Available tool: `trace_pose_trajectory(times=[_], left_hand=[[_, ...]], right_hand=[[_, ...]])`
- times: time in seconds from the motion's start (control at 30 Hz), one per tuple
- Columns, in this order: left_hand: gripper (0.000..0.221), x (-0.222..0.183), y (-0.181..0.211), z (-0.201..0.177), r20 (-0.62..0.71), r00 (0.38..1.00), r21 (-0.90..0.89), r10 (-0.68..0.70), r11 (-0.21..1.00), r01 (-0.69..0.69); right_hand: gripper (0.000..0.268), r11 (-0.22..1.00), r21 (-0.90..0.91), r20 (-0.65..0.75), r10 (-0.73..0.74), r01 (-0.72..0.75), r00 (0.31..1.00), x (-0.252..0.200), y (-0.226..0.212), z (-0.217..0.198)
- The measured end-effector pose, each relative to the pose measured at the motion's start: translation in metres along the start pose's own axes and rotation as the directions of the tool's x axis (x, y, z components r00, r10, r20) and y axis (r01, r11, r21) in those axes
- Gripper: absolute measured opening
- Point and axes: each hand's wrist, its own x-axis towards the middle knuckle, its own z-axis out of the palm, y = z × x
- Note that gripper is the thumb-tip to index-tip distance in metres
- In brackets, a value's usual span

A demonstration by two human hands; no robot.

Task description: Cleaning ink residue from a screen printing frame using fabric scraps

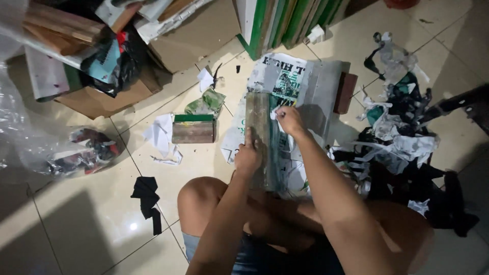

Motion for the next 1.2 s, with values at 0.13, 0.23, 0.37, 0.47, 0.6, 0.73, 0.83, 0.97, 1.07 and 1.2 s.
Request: trace_pose_trajectory(times=[0.13, 0.23, 0.37, 0.47, 0.6, 0.73, 0.83, 0.97, 1.07, 1.2], left_hand=[[0.06, 0.016, -0.007, 0.005, 0.021, 1.0, 0.0, -0.019, 1.0, 0.019], [0.061, 0.027, -0.013, 0.007, 0.031, 0.999, -0.088, 0.039, 0.995, -0.037], [0.058, 0.033, -0.022, 0.014, -0.021, 0.995, -0.192, 0.1, 0.976, -0.102], [0.058, 0.029, -0.025, 0.016, -0.045, 0.994, -0.222, 0.103, 0.969, -0.111], [0.06, 0.039, -0.036, 0.02, -0.072, 0.983, -0.197, 0.17, 0.964, -0.181], [0.06, 0.023, -0.022, 0.01, -0.065, 0.984, -0.165, 0.168, 0.97, -0.176], [0.057, 0.032, -0.024, 0.016, -0.059, 0.991, -0.099, 0.122, 0.987, -0.127], [0.058, 0.017, -0.022, 0.008, -0.051, 0.997, -0.125, 0.058, 0.99, -0.064], [0.058, 0.008, -0.019, 0.006, -0.063, 0.998, -0.028, 0.03, 0.999, -0.032], [0.06, 0.075, -0.037, 0.057, -0.052, 0.999, 0.225, -0.015, 0.974, 0.026]], right_hand=[[0.016, 0.999, -0.015, -0.03, 0.047, -0.048, 0.998, 0.052, 0.013, 0.048], [0.015, 0.983, -0.185, 0.044, -0.005, 0.013, 0.999, 0.05, -0.004, 0.052], [0.015, 0.972, -0.216, 0.06, -0.08, 0.091, 0.995, 0.025, -0.006, 0.052], [0.021, 0.993, -0.108, 0.131, -0.041, 0.056, 0.99, -0.041, -0.059, 0.007], [0.019, 0.984, -0.171, 0.217, -0.013, 0.051, 0.976, -0.095, -0.055, 0.016], [0.017, 0.994, -0.094, 0.152, -0.041, 0.055, 0.988, -0.172, -0.059, 0.013], [0.018, 0.99, -0.081, 0.106, -0.105, 0.114, 0.989, -0.185, -0.059, -0.003], [0.025, 0.846, 0.529, 0.017, 0.073, -0.071, 0.997, -0.171, -0.01, 0.001], [0.016, 0.553, 0.805, 0.097, 0.234, -0.214, 0.967, -0.173, 0.003, -0.008], [0.022, 0.129, 0.96, 0.213, 0.242, -0.249, 0.947, -0.177, -0.014, -0.04]])
